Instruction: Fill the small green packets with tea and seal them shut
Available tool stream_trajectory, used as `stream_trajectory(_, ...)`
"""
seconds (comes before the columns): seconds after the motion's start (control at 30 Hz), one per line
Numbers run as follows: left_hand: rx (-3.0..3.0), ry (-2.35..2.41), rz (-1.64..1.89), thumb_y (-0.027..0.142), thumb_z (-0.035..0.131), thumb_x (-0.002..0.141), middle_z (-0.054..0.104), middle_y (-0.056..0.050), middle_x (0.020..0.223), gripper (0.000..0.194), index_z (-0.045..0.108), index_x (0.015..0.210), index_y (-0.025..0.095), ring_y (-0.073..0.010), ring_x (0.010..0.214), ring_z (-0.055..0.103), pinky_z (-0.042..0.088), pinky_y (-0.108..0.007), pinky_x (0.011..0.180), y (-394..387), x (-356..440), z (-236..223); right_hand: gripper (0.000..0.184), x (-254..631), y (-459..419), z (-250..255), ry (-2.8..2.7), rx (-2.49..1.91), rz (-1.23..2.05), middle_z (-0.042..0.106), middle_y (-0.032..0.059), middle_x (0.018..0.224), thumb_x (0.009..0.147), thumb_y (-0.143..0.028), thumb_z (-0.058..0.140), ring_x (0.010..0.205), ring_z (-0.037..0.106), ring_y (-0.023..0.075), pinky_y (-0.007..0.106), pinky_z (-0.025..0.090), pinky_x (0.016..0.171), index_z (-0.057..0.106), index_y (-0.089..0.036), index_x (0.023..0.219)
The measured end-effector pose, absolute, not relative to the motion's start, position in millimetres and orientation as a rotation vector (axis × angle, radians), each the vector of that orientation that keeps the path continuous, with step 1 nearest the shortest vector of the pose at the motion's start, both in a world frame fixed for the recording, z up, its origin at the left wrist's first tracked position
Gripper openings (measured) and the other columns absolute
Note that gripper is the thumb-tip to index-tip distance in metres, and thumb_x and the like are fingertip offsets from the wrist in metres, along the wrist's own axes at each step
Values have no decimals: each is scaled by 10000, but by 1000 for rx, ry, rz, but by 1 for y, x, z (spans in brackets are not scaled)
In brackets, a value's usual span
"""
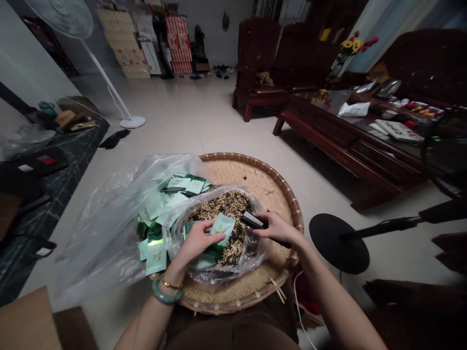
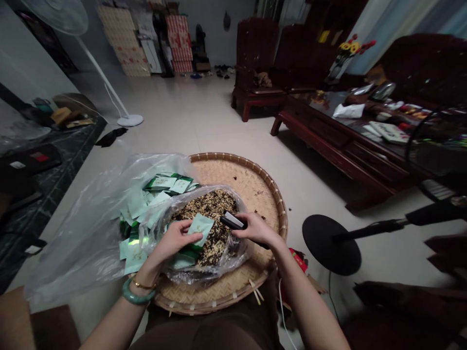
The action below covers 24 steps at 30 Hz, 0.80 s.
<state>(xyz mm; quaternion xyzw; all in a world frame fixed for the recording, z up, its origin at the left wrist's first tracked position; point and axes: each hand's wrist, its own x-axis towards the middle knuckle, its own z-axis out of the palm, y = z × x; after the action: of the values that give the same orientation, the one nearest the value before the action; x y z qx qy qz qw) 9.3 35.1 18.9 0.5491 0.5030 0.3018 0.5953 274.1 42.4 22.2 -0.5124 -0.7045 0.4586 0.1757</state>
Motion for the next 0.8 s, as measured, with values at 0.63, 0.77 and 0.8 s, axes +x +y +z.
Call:
stream_trajectory(0.63, 1329, 1276, 939, 409, 639, 704, 617, 1, 567, 302, 653, 563, 143, -130, 562, 523, 420, -229, 555, 25, 27, 25, 169, 199, 28, 28, -1600, -1265, 1318, 673, 15, 645, 740, -310, 665, 571, 564, 123, 234, 422, 543, 706, -150, 706)
stream_trajectory(0.77, 1266, 1258, 962, 484, 595, 736, 550, 19, 518, 405, 585, 518, 142, -108, 505, 456, 370, -213, 486, 23, 30, 18, 208, 204, 26, 29, -1433, -1241, 1534, 645, -7, 659, 720, -329, 672, 522, 571, 104, 231, 456, 518, 692, -153, 829)
stream_trajectory(0.8, 1267, 1246, 948, 498, 583, 745, 534, 21, 506, 426, 578, 513, 141, -105, 499, 445, 361, -212, 476, 23, 30, 17, 241, 204, 26, 30, -1393, -1219, 1566, 633, -19, 656, 717, -325, 676, 518, 576, 99, 232, 467, 526, 680, -159, 893)
